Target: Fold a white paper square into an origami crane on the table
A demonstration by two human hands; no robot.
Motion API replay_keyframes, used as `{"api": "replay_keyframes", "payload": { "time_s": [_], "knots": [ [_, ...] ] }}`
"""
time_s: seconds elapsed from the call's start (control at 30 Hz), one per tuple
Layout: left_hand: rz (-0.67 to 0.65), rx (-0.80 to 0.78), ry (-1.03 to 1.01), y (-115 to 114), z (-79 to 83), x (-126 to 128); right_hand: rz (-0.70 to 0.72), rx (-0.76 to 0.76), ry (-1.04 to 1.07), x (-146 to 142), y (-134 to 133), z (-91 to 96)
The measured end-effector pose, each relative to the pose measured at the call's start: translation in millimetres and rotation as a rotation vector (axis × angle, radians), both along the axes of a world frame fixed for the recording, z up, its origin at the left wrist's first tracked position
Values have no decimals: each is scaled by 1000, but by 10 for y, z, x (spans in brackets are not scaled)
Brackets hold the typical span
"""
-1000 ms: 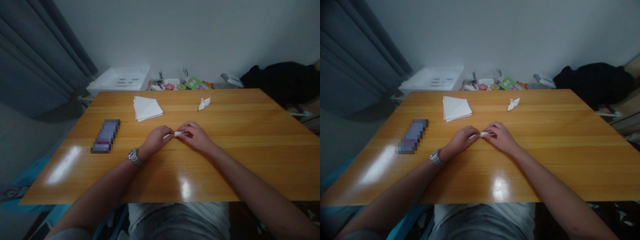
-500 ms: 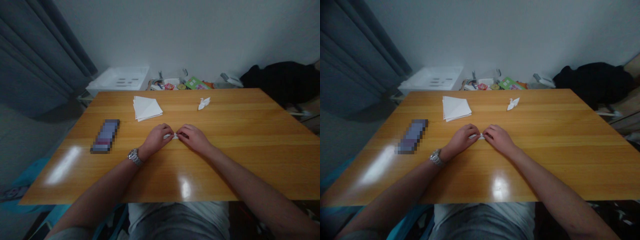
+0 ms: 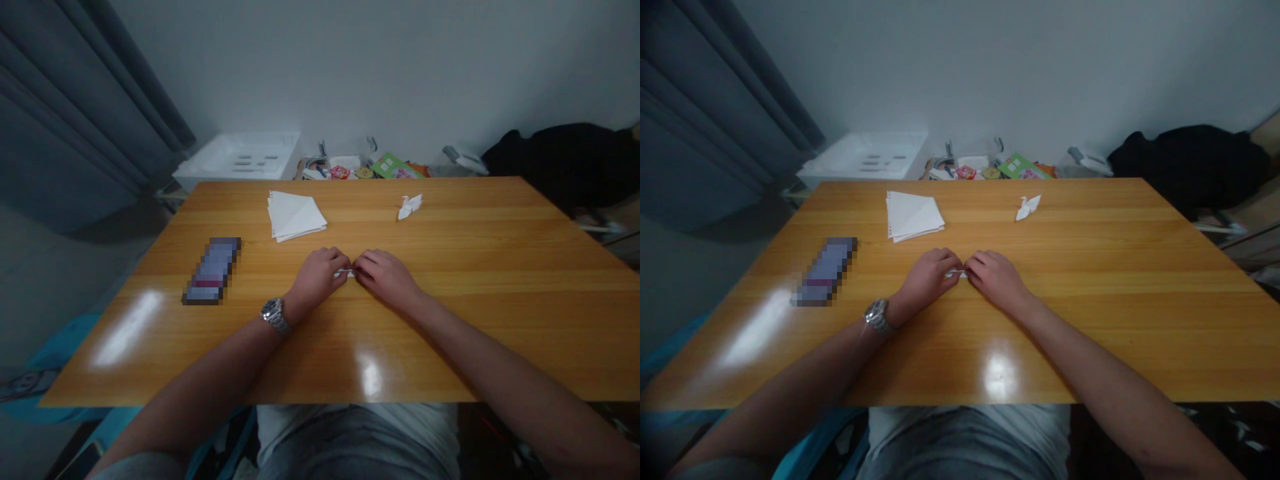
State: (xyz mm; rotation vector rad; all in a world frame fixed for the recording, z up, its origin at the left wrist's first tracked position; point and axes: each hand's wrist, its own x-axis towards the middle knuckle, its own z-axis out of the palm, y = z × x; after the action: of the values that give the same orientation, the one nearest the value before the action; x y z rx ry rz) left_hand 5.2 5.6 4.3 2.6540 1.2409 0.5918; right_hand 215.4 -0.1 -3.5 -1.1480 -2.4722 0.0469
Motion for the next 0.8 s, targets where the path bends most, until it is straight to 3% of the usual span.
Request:
{"api": "replay_keyframes", "payload": {
  "time_s": [0.27, 0.8],
  "knots": [
    [-162, 66, 169, -75, 65, -81, 125, -2, -13, 109, -60, 24],
    [-88, -5, 223, -171, 21, -148, -33, -160, -117, 231, -171, -41]
  ]
}}
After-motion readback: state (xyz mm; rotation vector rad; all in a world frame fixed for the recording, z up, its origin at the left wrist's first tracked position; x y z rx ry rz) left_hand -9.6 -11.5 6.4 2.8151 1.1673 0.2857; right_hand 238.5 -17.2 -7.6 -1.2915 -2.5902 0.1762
